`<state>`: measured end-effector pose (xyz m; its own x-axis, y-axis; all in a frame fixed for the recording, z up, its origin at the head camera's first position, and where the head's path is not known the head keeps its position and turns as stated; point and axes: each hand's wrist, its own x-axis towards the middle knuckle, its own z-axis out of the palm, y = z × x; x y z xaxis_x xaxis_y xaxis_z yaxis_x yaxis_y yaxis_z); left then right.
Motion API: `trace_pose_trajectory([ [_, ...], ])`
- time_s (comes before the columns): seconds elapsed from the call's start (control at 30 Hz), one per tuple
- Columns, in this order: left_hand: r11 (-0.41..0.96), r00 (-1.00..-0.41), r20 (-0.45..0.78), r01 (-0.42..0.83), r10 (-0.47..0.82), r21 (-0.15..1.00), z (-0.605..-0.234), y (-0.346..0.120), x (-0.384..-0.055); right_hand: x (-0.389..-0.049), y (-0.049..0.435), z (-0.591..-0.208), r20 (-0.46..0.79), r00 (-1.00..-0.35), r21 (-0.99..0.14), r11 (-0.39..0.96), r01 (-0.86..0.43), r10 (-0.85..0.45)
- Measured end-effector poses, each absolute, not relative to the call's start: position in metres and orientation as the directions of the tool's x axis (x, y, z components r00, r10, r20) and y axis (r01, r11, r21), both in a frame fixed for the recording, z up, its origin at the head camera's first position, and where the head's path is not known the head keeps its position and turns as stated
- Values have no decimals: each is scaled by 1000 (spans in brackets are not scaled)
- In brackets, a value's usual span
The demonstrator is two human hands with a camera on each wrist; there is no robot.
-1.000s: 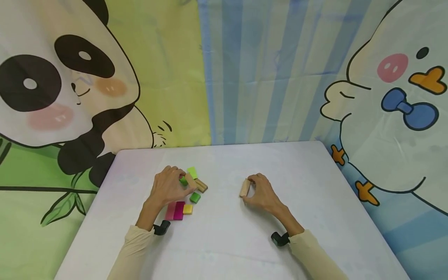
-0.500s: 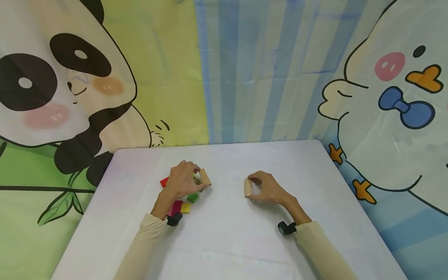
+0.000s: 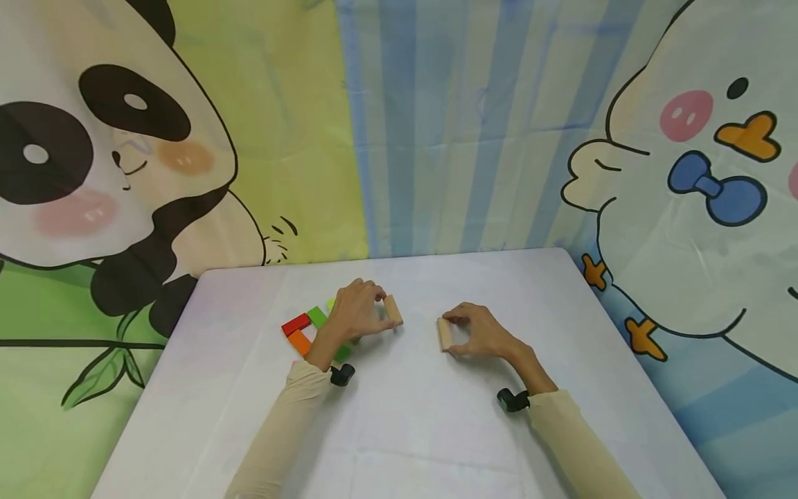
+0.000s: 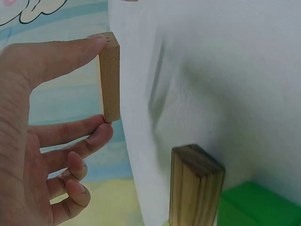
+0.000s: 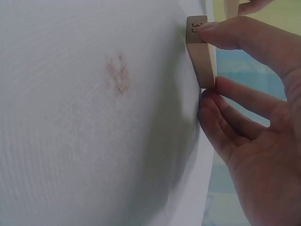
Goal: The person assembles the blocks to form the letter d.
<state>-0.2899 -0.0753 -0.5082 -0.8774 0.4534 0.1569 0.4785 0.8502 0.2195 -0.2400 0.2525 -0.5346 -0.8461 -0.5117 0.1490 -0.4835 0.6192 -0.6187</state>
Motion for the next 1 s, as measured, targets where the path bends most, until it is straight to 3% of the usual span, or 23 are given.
trace_pose_trajectory([
  [0.37, 846, -878, 113, 478, 465, 235, -518, -52, -309, -240, 249, -535, 105, -861, -632, 635, -444, -497],
  [1.0, 807, -851, 140, 525, 506, 271, -532, -13, -332, -240, 254, -536, 124, -876, -633, 643, -431, -466],
])
